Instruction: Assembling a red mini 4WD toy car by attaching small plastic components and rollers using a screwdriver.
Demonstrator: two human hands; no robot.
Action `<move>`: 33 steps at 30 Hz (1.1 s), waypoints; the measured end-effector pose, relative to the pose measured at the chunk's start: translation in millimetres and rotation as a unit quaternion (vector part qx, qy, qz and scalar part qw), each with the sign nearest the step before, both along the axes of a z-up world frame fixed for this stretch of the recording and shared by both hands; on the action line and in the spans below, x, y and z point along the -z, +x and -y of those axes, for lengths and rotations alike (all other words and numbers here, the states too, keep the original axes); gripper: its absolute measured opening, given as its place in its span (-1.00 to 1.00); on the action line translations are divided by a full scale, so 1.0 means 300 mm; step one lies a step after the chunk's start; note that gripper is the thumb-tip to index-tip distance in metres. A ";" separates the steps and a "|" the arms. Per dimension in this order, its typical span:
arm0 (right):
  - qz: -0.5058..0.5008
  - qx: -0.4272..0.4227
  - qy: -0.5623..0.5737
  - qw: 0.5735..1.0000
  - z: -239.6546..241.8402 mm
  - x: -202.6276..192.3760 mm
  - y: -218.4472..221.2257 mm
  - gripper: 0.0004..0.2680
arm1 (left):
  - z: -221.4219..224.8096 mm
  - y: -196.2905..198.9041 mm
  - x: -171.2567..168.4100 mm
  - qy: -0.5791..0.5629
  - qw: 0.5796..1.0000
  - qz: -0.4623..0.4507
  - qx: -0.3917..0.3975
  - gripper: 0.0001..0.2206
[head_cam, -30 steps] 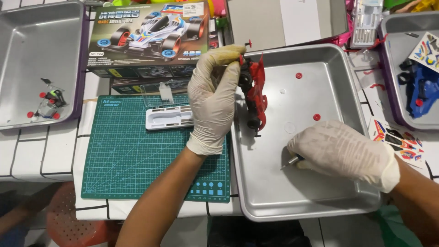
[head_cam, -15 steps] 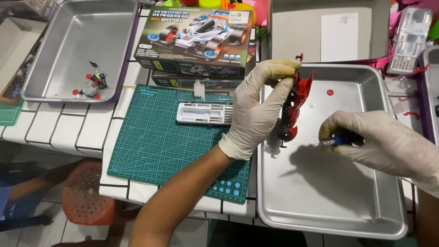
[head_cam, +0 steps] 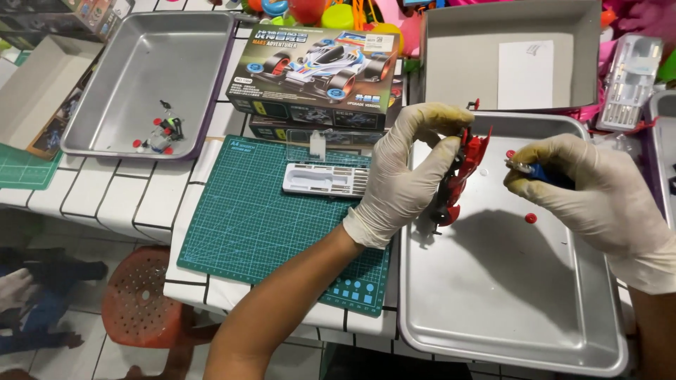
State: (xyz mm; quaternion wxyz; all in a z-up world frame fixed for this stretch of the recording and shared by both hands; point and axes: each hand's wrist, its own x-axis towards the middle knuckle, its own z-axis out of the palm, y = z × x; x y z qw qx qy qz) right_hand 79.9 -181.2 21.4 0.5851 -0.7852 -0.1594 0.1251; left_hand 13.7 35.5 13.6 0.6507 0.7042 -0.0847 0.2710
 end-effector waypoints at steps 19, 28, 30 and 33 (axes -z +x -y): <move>0.058 0.026 0.107 0.992 0.018 0.047 -0.006 -0.83 | 0.028 -0.002 -0.005 0.039 0.999 0.029 0.004 -0.73; 0.069 -0.016 0.151 0.986 0.043 0.049 -0.001 -0.82 | 0.043 -0.001 -0.010 0.070 0.995 0.063 0.015 -0.76; 0.057 -0.036 0.162 0.984 0.048 0.051 0.002 -0.82 | 0.048 -0.002 -0.006 0.086 0.993 0.080 0.006 -0.75; 0.064 -0.045 0.132 0.988 0.026 0.015 0.001 -0.82 | 0.053 -0.005 -0.013 0.098 0.990 0.102 0.007 -0.75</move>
